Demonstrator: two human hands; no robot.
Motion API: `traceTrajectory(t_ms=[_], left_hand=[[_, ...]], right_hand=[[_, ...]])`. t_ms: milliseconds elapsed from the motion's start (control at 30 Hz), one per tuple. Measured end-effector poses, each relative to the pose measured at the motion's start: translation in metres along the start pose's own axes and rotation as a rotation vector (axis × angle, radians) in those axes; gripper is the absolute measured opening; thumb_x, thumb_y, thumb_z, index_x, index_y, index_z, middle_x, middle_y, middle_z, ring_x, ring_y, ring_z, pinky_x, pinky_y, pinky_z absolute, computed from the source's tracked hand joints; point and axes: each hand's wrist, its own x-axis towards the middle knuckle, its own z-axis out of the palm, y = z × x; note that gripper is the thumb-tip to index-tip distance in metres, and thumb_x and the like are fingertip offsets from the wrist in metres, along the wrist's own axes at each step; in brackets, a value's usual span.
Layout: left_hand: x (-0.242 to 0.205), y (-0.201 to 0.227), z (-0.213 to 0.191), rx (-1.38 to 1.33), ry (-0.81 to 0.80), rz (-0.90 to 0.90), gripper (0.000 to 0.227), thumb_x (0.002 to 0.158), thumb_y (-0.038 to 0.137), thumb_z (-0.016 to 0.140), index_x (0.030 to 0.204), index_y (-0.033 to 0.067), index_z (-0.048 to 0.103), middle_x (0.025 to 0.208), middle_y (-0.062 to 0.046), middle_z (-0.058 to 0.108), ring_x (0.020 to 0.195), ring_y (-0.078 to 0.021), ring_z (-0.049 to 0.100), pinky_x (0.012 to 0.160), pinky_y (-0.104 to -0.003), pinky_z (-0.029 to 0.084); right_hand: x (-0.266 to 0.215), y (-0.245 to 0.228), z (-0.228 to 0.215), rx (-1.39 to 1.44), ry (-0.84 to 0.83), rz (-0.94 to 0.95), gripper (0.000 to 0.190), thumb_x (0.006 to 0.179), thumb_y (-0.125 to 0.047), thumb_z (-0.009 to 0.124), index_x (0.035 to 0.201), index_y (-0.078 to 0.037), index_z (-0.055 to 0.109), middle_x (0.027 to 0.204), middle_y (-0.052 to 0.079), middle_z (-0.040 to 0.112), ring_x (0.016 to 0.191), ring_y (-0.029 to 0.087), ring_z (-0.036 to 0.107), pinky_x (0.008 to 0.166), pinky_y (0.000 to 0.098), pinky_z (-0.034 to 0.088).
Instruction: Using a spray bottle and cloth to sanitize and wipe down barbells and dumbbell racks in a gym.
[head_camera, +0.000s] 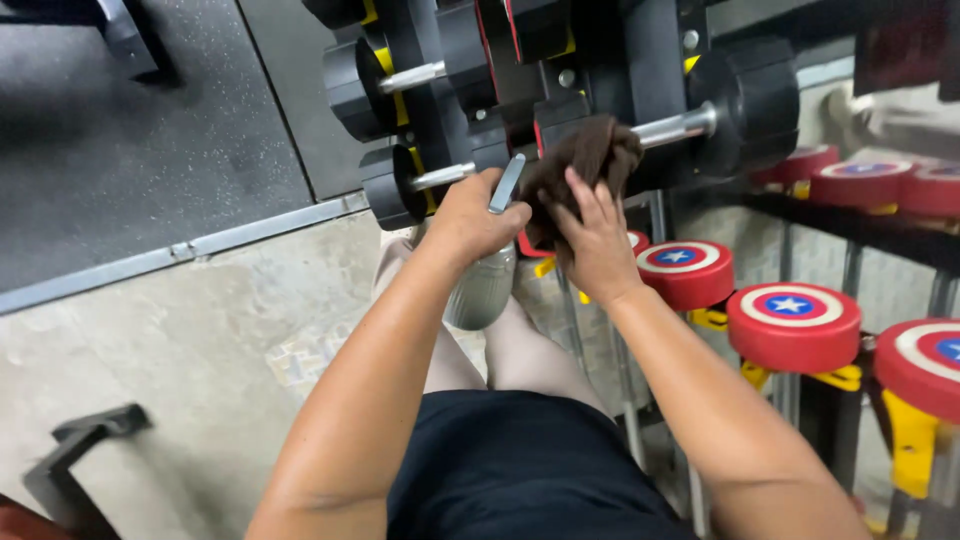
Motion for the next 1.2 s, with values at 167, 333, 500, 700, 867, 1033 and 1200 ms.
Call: traceTrajectory(t_ms=[167, 333, 500, 700, 867, 1033, 1200], left_hand=[[-0.020, -0.001, 0.039, -0.137, 0.081, -0.084, 0.043, 0.074, 0.035, 0.070, 0.106, 0.0057, 0.069, 0.093, -0.019, 0.075, 0.090, -0.0369, 0.072, 0.084, -0.041, 0.055], [-0.038, -0.011, 0.061, -0.161, 0.109, -0.086, 0.042, 0.074, 0.032, 0.070, 0.105, 0.0042, 0.068, 0.089, -0.018, 0.074, 0.085, -0.0340, 0.072, 0.081, -0.042, 0.055], [-0.047, -0.002, 0.058, -0.154, 0.123, -0.166, 0.042, 0.075, 0.031, 0.068, 0.107, 0.0055, 0.067, 0.085, -0.018, 0.075, 0.081, -0.0320, 0.074, 0.078, -0.041, 0.057], [-0.028, -0.006, 0.060, -0.167, 0.231, -0.062, 0.045, 0.074, 0.030, 0.070, 0.112, 0.0061, 0.068, 0.094, -0.018, 0.075, 0.087, -0.0332, 0.074, 0.082, -0.040, 0.056], [-0.021, 0.013, 0.064, -0.136, 0.249, -0.086, 0.041, 0.075, 0.029, 0.069, 0.110, 0.0070, 0.070, 0.098, -0.017, 0.076, 0.092, -0.0332, 0.074, 0.087, -0.039, 0.056], [-0.022, 0.026, 0.071, -0.136, 0.179, -0.099, 0.041, 0.074, 0.029, 0.070, 0.107, 0.0053, 0.067, 0.095, -0.020, 0.074, 0.091, -0.0372, 0.073, 0.085, -0.042, 0.056], [-0.021, 0.027, 0.084, -0.032, 0.122, -0.127, 0.039, 0.075, 0.031, 0.070, 0.105, 0.0060, 0.067, 0.099, -0.021, 0.074, 0.096, -0.0397, 0.070, 0.087, -0.044, 0.054]], right_hand=[[0.041, 0.020, -0.008, 0.097, -0.062, -0.080, 0.061, 0.079, -0.014, 0.080, 0.138, -0.021, 0.065, 0.158, 0.017, 0.041, 0.144, 0.051, 0.037, 0.117, 0.0559, 0.037], [0.150, 0.028, -0.006, 0.082, -0.417, 0.285, 0.045, 0.090, -0.041, 0.072, 0.133, -0.029, 0.067, 0.143, 0.008, 0.060, 0.138, 0.033, 0.052, 0.113, 0.0524, 0.046], [0.143, 0.030, 0.013, -0.010, -0.396, 0.290, 0.046, 0.092, -0.040, 0.071, 0.135, -0.024, 0.066, 0.143, 0.009, 0.060, 0.139, 0.033, 0.050, 0.116, 0.0553, 0.040], [0.036, 0.036, -0.002, 0.176, 0.055, -0.077, 0.056, 0.088, -0.018, 0.078, 0.141, -0.011, 0.062, 0.152, 0.023, 0.047, 0.142, 0.047, 0.037, 0.117, 0.0552, 0.035], [-0.015, 0.057, -0.001, 0.298, 0.168, -0.007, 0.051, 0.083, 0.004, 0.070, 0.131, -0.012, 0.068, 0.153, 0.021, 0.049, 0.144, 0.041, 0.047, 0.122, 0.0483, 0.040], [-0.004, 0.082, -0.028, 0.253, 0.278, 0.074, 0.051, 0.081, 0.012, 0.061, 0.124, -0.012, 0.071, 0.148, 0.014, 0.055, 0.145, 0.036, 0.053, 0.127, 0.0436, 0.043], [0.017, 0.103, 0.013, 0.024, 0.325, 0.166, 0.060, 0.079, 0.005, 0.068, 0.138, -0.007, 0.066, 0.155, 0.023, 0.041, 0.138, 0.044, 0.042, 0.117, 0.0492, 0.036]])
